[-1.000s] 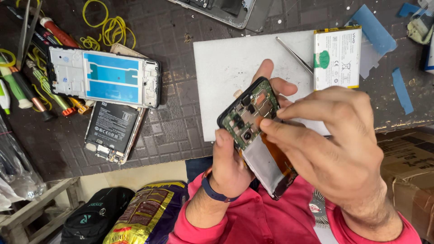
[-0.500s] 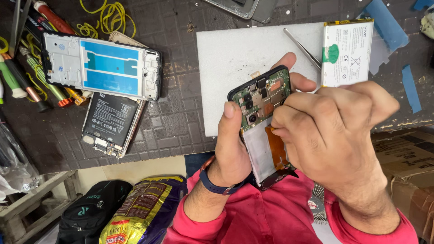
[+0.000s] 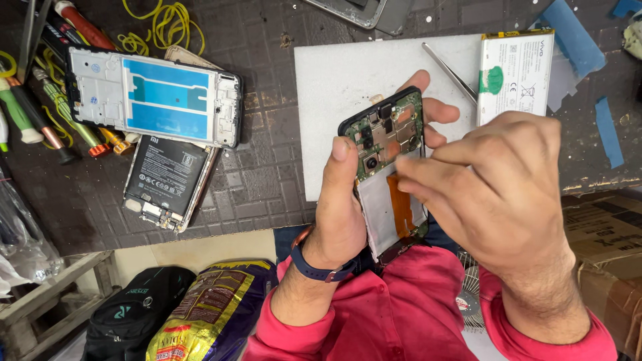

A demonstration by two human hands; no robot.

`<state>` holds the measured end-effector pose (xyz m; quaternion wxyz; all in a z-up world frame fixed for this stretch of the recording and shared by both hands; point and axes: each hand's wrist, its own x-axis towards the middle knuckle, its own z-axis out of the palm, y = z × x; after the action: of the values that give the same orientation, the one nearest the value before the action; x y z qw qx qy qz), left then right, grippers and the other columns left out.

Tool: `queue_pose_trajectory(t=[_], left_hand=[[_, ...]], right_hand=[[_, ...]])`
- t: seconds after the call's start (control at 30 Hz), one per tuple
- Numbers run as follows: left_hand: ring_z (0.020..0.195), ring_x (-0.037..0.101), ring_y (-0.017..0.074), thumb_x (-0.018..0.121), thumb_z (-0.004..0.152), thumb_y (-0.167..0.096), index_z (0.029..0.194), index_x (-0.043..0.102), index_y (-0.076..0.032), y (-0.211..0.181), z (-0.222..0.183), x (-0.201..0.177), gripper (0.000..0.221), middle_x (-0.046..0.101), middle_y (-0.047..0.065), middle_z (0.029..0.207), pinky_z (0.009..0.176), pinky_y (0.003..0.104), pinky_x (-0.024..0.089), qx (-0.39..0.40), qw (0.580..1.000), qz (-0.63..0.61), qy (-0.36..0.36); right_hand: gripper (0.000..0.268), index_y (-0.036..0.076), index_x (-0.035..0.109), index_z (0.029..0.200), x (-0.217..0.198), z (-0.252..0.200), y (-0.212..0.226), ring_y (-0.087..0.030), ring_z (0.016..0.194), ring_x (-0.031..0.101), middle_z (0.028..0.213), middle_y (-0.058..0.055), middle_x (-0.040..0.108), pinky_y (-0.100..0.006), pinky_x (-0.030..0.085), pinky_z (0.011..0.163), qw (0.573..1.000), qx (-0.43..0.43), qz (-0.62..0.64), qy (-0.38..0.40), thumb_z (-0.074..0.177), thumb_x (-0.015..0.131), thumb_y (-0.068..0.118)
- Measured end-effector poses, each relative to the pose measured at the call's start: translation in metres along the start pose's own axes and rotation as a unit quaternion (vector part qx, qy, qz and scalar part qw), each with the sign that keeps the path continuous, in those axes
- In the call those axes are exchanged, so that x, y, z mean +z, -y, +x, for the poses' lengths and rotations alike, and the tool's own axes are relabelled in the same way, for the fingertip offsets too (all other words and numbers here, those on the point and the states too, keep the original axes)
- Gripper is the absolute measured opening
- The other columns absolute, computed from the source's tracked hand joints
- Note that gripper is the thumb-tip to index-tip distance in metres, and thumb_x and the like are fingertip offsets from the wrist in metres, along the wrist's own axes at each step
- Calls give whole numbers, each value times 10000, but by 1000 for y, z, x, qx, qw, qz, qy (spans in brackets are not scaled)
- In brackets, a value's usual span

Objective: The person reassembles a smartphone by connecting ribbon cables, installing a battery, and applying adhesive to the frame. They use tweezers and a plastic spudger to manipulate small components and secure the battery.

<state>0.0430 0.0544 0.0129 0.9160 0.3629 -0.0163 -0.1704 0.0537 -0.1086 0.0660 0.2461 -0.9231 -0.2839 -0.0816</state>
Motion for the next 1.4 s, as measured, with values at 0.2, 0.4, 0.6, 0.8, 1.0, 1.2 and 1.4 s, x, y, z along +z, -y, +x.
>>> queue_pose_trajectory(t=[0.2,0.4,0.6,0.8,1.0,1.2,1.4], left_hand=[[1133,519,188,325,1074,-667,1657,252,76,-3,1,2,947,530,157,1403,1028,337,443,-32,999,-19,-4],[1138,522,196,296,1146,-649,1651,273,91,0,1,-3,896,527,174,1401,1064,333,431,-21,1000,-6,4],[1227,521,222,291,1118,-648,1647,253,72,4,1,-5,895,531,163,1452,1123,356,410,-37,999,-16,8],[1281,524,220,297,1175,-634,1652,275,80,11,0,-10,859,533,143,1399,1154,342,400,-40,998,-49,10],[1230,529,216,332,1170,-615,1641,281,82,16,-1,-11,843,529,140,1378,1096,341,424,-43,996,-81,-2],[1132,549,224,348,1153,-615,1610,310,99,16,1,-13,849,536,170,1325,1019,400,489,12,992,-112,-63],[1146,555,238,335,1173,-635,1587,325,87,16,1,-10,833,548,207,1363,1041,395,470,6,995,-89,-54]], right_hand=[[287,87,691,971,1,4,0,-286,960,574,994,-18,654,-457,415,908,1000,-9,4,24,753,876,113],[320,57,710,1044,8,4,1,-310,953,557,973,-50,622,-450,434,899,1000,-10,16,-5,788,886,135],[309,51,675,1017,13,3,4,-322,966,539,988,-75,593,-445,448,902,1000,10,-21,-3,790,882,80],[279,58,649,994,20,3,1,-316,1003,528,993,-57,593,-452,456,908,998,-19,-52,-8,800,849,63],[269,55,621,942,28,-1,-4,-313,1014,514,978,-58,578,-460,466,920,996,-38,-76,-12,777,834,55],[262,55,579,935,8,-9,1,-313,1005,568,990,-67,596,-502,499,1007,999,-32,-14,-26,842,814,-13],[384,-33,580,989,3,-5,-1,-304,970,592,1011,-39,684,-448,465,883,992,37,120,-1,748,862,69]])
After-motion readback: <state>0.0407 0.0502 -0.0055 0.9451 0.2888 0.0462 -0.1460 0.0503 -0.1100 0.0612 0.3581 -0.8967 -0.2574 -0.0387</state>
